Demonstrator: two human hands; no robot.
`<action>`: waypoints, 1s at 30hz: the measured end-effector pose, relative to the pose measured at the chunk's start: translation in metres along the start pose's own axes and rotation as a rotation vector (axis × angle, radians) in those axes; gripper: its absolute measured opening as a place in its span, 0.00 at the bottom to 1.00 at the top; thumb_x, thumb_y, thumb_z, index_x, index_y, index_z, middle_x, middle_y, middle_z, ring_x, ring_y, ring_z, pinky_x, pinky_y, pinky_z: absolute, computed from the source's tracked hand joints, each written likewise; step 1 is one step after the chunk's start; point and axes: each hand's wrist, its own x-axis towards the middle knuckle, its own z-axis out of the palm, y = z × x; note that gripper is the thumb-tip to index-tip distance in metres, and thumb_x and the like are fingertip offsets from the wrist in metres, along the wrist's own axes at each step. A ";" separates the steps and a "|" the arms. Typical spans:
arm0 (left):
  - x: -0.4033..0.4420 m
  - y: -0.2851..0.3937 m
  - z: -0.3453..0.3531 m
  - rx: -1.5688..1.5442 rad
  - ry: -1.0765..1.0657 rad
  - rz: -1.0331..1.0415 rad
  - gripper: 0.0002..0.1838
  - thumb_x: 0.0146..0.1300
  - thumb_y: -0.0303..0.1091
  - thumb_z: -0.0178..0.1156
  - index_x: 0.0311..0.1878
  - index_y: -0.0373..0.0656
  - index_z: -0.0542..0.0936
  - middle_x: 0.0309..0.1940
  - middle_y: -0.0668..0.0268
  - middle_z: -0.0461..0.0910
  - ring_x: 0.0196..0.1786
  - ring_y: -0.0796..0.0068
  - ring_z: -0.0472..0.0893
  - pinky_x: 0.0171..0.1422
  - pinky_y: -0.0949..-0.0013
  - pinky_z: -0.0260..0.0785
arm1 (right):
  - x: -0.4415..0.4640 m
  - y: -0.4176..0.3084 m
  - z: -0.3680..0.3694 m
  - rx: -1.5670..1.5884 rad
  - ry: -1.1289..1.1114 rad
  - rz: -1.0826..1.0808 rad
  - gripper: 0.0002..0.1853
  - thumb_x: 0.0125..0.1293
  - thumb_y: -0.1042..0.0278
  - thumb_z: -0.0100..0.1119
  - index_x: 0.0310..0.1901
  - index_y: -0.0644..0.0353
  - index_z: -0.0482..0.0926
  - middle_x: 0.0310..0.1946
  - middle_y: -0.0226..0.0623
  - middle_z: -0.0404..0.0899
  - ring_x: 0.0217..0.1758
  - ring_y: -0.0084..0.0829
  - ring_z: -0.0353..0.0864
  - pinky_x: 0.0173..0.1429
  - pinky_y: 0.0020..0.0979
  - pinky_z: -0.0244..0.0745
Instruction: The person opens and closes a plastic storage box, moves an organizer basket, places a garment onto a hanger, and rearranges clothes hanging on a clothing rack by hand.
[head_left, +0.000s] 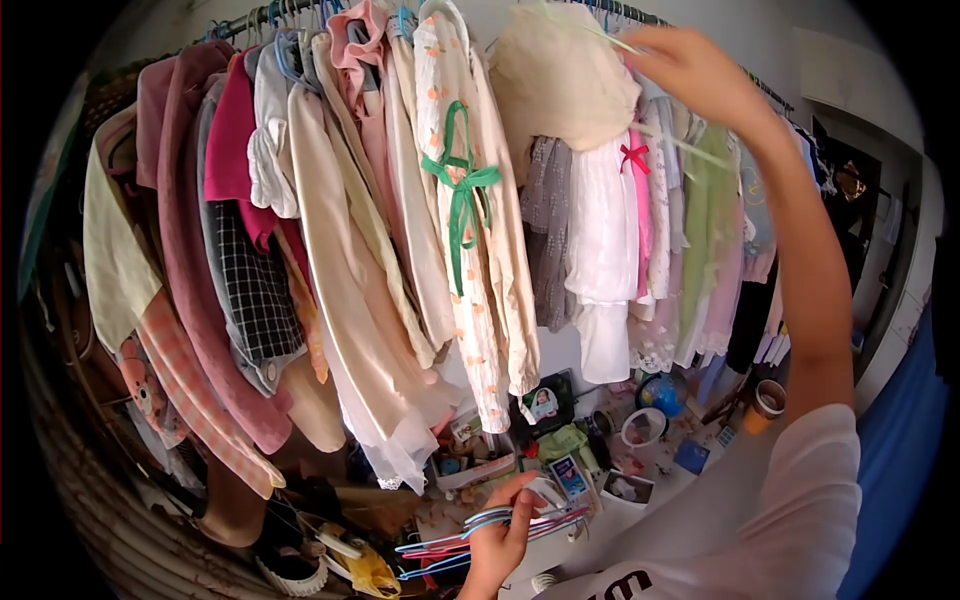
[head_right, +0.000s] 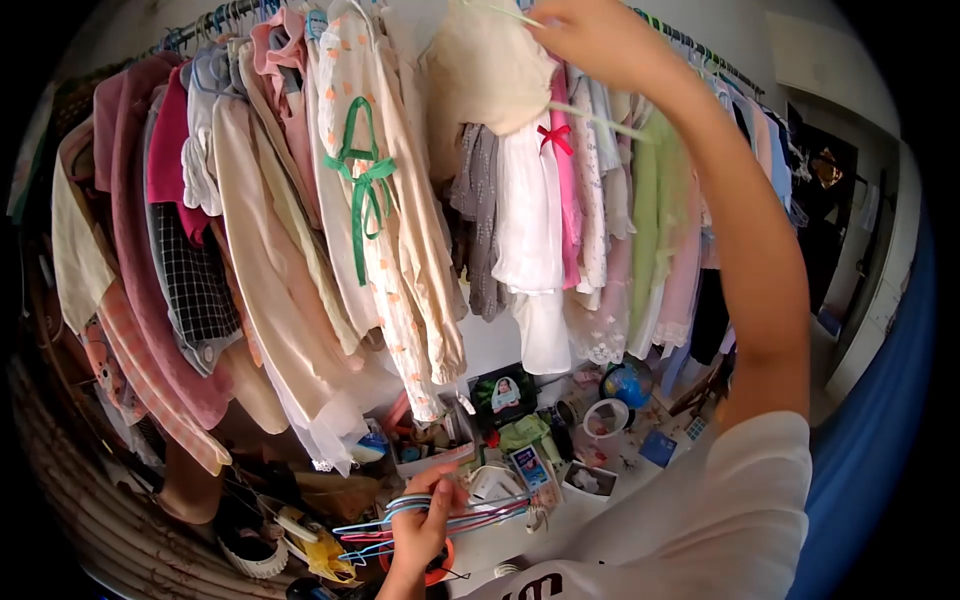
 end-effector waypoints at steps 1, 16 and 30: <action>0.003 0.001 -0.001 0.028 -0.019 0.045 0.17 0.69 0.34 0.50 0.57 0.34 0.70 0.35 0.62 0.79 0.34 0.80 0.76 0.39 0.78 0.69 | -0.033 0.001 -0.006 -0.041 0.088 -0.064 0.15 0.64 0.63 0.51 0.48 0.59 0.78 0.28 0.40 0.78 0.32 0.31 0.78 0.39 0.33 0.71; 0.035 0.033 0.033 -0.013 -0.162 0.210 0.26 0.68 0.31 0.47 0.67 0.33 0.57 0.64 0.52 0.63 0.66 0.64 0.63 0.68 0.64 0.53 | -0.270 -0.121 0.008 0.085 -0.858 0.027 0.17 0.62 0.63 0.52 0.54 0.47 0.73 0.22 0.33 0.78 0.18 0.36 0.77 0.21 0.34 0.69; -0.006 -0.002 0.035 -0.121 0.032 -0.092 0.18 0.67 0.29 0.52 0.58 0.33 0.70 0.20 0.68 0.74 0.24 0.83 0.74 0.30 0.78 0.65 | 0.083 0.023 0.044 -0.457 0.528 0.009 0.14 0.61 0.63 0.50 0.42 0.62 0.78 0.32 0.40 0.78 0.33 0.39 0.77 0.41 0.39 0.71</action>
